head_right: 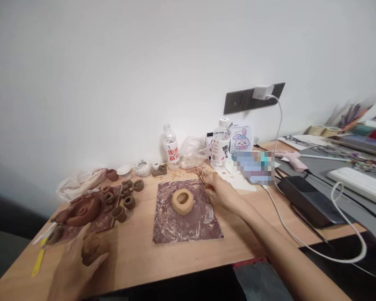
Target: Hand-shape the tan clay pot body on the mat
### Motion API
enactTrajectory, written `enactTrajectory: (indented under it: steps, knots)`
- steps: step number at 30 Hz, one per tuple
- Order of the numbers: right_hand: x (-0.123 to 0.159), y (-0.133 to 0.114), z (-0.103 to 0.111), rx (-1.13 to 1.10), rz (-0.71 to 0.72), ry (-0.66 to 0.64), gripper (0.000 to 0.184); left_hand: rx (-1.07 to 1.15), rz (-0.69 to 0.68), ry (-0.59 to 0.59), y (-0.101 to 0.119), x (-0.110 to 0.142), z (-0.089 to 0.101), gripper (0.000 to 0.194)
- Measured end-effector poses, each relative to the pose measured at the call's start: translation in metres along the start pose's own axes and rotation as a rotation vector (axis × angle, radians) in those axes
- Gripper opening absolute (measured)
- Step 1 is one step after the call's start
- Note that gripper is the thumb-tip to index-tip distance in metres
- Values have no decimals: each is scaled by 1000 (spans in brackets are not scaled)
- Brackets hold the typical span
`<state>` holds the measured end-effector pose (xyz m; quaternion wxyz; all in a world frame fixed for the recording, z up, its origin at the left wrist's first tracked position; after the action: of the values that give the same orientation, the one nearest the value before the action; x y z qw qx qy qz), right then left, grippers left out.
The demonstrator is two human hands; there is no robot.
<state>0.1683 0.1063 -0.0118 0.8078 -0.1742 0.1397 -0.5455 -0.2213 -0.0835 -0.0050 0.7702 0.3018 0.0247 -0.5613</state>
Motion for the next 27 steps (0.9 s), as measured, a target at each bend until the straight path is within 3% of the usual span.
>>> enactTrajectory:
  steps: [4,6,8,12,13,14,17,20,22,24,27]
  knots:
    - [17,-3,-19,125,-90,-24,18,-102,57,-113,8,5,1,66]
    - [21,-9,-28,197,-111,-30,19,-90,42,-18,29,12,8,55]
    - [24,-16,-33,260,-144,-28,23,191,-84,128,60,22,11,53]
    - [37,-27,-35,277,-158,-37,25,430,-194,10,118,25,-28,46]
    - [40,-29,-34,264,-139,-43,25,588,-173,-56,129,21,-41,46]
    - [43,-31,-32,242,-112,-53,25,721,-91,-138,137,15,-54,47]
    - [42,-33,-25,156,-61,-51,24,941,129,-121,150,-9,-81,48]
    - [27,-41,-15,-149,-12,186,25,1072,268,-99,154,-27,-106,48]
    - [13,-51,-18,-625,54,322,36,1160,320,-131,154,-32,-124,51]
    - [0,-58,-36,-1127,-35,312,51,1231,346,-139,155,-34,-139,55]
    - [-11,-70,-64,-1513,-198,252,61,1332,384,-140,159,-34,-151,56]
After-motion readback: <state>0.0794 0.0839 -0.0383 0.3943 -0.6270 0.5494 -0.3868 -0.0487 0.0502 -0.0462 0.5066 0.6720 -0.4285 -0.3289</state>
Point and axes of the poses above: each hand's wrist, its own x-axis away from the middle knuckle, its own z-axis out of the back of the hand, y = z × x, the point moved 5 cm from there along -x, towards the middle knuckle, and after that the axes turned 6 degrees about x, right-handed, at the moved point
